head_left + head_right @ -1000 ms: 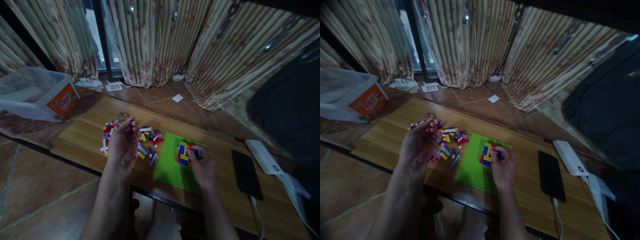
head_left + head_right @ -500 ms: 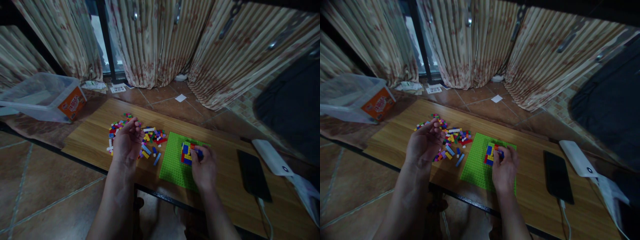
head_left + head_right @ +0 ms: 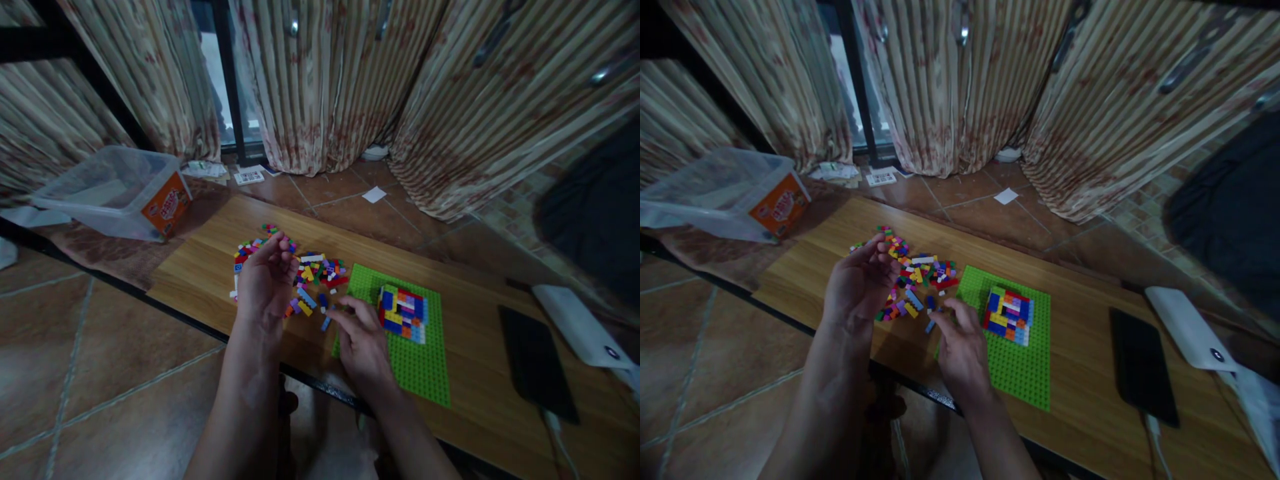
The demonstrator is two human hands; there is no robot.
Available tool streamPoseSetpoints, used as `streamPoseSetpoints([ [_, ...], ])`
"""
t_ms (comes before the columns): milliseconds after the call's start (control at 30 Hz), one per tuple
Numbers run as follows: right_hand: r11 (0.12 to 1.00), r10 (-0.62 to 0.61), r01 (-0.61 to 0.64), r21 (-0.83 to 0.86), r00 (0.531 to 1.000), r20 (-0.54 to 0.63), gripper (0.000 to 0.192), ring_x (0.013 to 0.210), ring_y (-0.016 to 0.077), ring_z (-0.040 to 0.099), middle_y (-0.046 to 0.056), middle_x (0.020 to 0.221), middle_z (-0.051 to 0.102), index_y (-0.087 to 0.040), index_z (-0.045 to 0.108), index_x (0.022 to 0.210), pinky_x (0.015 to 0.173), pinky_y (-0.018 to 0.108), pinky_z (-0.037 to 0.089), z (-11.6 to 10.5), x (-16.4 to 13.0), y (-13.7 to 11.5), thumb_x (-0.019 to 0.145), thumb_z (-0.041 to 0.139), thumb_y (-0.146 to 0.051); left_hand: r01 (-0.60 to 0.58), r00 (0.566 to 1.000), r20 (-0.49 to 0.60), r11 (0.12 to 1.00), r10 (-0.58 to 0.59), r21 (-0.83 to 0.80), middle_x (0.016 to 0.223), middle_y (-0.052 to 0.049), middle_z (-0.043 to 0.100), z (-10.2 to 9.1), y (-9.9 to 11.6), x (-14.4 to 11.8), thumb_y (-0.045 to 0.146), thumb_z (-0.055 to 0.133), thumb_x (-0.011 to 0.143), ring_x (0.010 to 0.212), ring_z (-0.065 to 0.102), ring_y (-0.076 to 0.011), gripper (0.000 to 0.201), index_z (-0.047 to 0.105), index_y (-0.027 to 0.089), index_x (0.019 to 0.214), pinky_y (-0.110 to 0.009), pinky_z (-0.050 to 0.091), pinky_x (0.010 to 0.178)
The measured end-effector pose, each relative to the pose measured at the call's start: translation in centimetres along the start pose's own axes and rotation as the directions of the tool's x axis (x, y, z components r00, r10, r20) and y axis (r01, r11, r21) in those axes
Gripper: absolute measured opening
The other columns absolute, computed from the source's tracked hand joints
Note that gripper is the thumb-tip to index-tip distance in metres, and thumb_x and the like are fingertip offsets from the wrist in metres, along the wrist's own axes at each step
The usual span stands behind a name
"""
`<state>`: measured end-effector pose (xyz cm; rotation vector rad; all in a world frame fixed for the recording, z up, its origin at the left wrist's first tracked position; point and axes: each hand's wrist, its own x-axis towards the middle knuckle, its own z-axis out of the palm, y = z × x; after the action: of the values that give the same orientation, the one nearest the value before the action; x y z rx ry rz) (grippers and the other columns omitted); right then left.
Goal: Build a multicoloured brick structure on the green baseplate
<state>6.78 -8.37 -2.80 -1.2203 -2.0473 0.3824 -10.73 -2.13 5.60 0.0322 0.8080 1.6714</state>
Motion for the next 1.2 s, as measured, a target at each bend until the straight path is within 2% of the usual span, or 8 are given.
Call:
streamPoseSetpoints([
  [667,0.993,0.113,-0.113,-0.025,0.994,-0.013,0.02,0.108,0.0235,0.059,0.009,0.117,0.06,-0.023,0.07,0.099,0.094,0.04,0.05,0.8,0.2,0.3,0.092,0.051,-0.022,-0.014,1.0,-0.017,1.0,0.014,0.0,0.061,0.003,0.059,-0.3,0.4,0.1,0.007,0.058,0.08,0.047,0.053,-0.0038,0.01,0.065,0.012,0.084,-0.015,0.047,0.052],
  [800,0.99,0.143,-0.143,0.001,0.989,-0.023,0.019,0.106,0.0225,0.06,0.008,0.114,0.061,-0.023,0.07,0.099,0.094,0.038,0.05,0.9,0.3,0.4,0.093,0.052,-0.022,-0.177,0.984,0.019,0.955,0.178,0.239,0.066,0.003,0.061,-0.8,0.0,0.7,0.016,0.064,0.077,0.052,0.054,-0.0049,0.007,0.066,0.013,0.084,-0.017,0.047,0.059],
  [833,0.989,0.148,-0.148,0.006,0.989,-0.023,0.019,0.105,0.0222,0.06,0.008,0.114,0.061,-0.023,0.07,0.099,0.093,0.038,0.05,0.9,0.3,0.4,0.093,0.052,-0.022,-0.268,0.962,0.054,0.887,0.268,0.376,0.07,0.002,0.063,-1.0,-0.3,0.9,0.018,0.065,0.077,0.056,0.056,-0.0065,0.01,0.066,0.014,0.086,-0.018,0.048,0.062],
  [900,0.988,0.154,-0.154,0.02,0.988,-0.024,0.018,0.104,0.0219,0.061,0.007,0.113,0.061,-0.023,0.07,0.098,0.092,0.037,0.05,0.9,0.3,0.5,0.092,0.052,-0.022,-0.406,0.899,0.187,0.597,0.396,0.692,0.079,-0.001,0.068,-1.4,-1.0,1.3,0.019,0.065,0.077,0.07,0.062,-0.0116,0.013,0.067,0.015,0.089,-0.022,0.049,0.071],
  [967,0.986,0.165,-0.164,0.038,0.986,-0.03,0.017,0.103,0.0219,0.061,0.008,0.111,0.061,-0.023,0.07,0.097,0.091,0.037,0.051,0.9,0.3,0.6,0.092,0.053,-0.023,-0.403,0.875,0.313,0.2,0.369,0.893,0.089,-0.005,0.071,-1.9,-1.7,1.6,0.015,0.061,0.077,0.082,0.065,-0.0174,0.018,0.069,0.016,0.093,-0.028,0.049,0.079],
  [1033,0.983,0.176,-0.174,0.054,0.983,-0.042,0.017,0.103,0.0221,0.061,0.008,0.111,0.061,-0.022,0.07,0.096,0.091,0.038,0.051,0.9,0.2,0.7,0.092,0.053,-0.024,-0.346,0.891,0.367,-0.124,0.268,0.93,0.097,-0.009,0.071,-2.3,-2.3,1.6,0.012,0.059,0.077,0.091,0.065,-0.0224,0.025,0.07,0.017,0.098,-0.033,0.048,0.084],
  [1100,0.982,0.183,-0.18,0.063,0.982,-0.051,0.018,0.103,0.0222,0.061,0.008,0.112,0.061,-0.022,0.07,0.095,0.091,0.038,0.051,0.9,0.2,0.7,0.093,0.052,-0.026,-0.31,0.907,0.378,-0.318,0.183,0.896,0.103,-0.013,0.07,-2.6,-2.6,1.5,0.009,0.058,0.074,0.098,0.064,-0.0255,0.032,0.07,0.015,0.103,-0.035,0.048,0.088],
  [1200,0.981,0.188,-0.185,0.064,0.981,-0.055,0.019,0.103,0.0226,0.062,0.008,0.112,0.062,-0.023,0.07,0.094,0.091,0.039,0.051,0.7,0.1,0.8,0.093,0.052,-0.028,-0.3,0.917,0.382,-0.431,0.117,0.851,0.109,-0.014,0.067,-2.9,-2.6,1.4,0.003,0.057,0.069,0.101,0.064,-0.0253,0.04,0.07,0.014,0.105,-0.033,0.047,0.089],
])
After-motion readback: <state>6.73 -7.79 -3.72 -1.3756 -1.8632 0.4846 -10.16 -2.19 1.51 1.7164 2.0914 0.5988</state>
